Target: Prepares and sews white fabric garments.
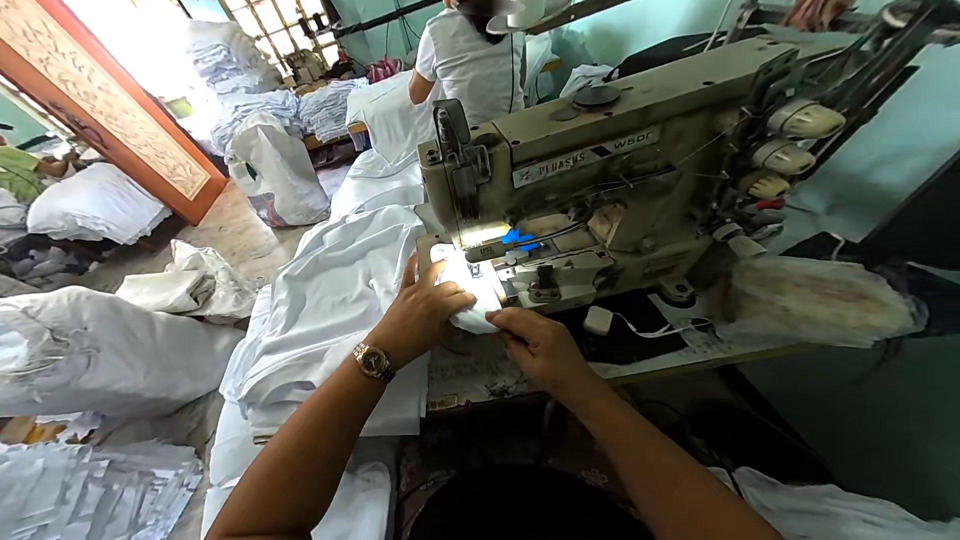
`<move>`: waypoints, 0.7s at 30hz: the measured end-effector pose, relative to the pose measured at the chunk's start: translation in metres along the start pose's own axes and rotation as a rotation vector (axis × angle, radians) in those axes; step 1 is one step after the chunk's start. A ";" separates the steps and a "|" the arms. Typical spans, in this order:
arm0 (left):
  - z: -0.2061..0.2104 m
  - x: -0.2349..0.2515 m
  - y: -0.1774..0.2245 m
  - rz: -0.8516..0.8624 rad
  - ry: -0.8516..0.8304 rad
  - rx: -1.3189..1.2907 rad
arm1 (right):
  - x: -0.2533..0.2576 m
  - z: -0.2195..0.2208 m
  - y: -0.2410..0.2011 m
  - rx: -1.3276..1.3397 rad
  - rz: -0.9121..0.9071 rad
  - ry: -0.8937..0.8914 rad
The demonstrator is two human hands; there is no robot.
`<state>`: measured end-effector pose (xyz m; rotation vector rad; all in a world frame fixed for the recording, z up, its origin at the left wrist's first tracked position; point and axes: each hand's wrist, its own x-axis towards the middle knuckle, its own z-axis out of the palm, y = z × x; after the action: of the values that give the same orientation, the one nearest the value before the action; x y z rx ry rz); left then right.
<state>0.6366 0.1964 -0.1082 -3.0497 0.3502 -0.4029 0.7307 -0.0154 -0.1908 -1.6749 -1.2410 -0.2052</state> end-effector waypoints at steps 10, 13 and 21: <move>0.006 0.006 -0.013 -0.016 -0.010 0.039 | 0.015 0.005 0.007 -0.033 -0.005 0.004; 0.008 0.010 -0.018 -0.026 -0.006 0.029 | 0.020 0.008 0.010 -0.088 -0.004 0.013; 0.022 0.022 -0.030 -0.065 0.050 0.042 | 0.018 0.007 0.010 -0.058 -0.029 0.032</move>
<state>0.6695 0.2207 -0.1218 -3.0210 0.2424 -0.4842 0.7436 0.0020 -0.1888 -1.6976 -1.2467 -0.2870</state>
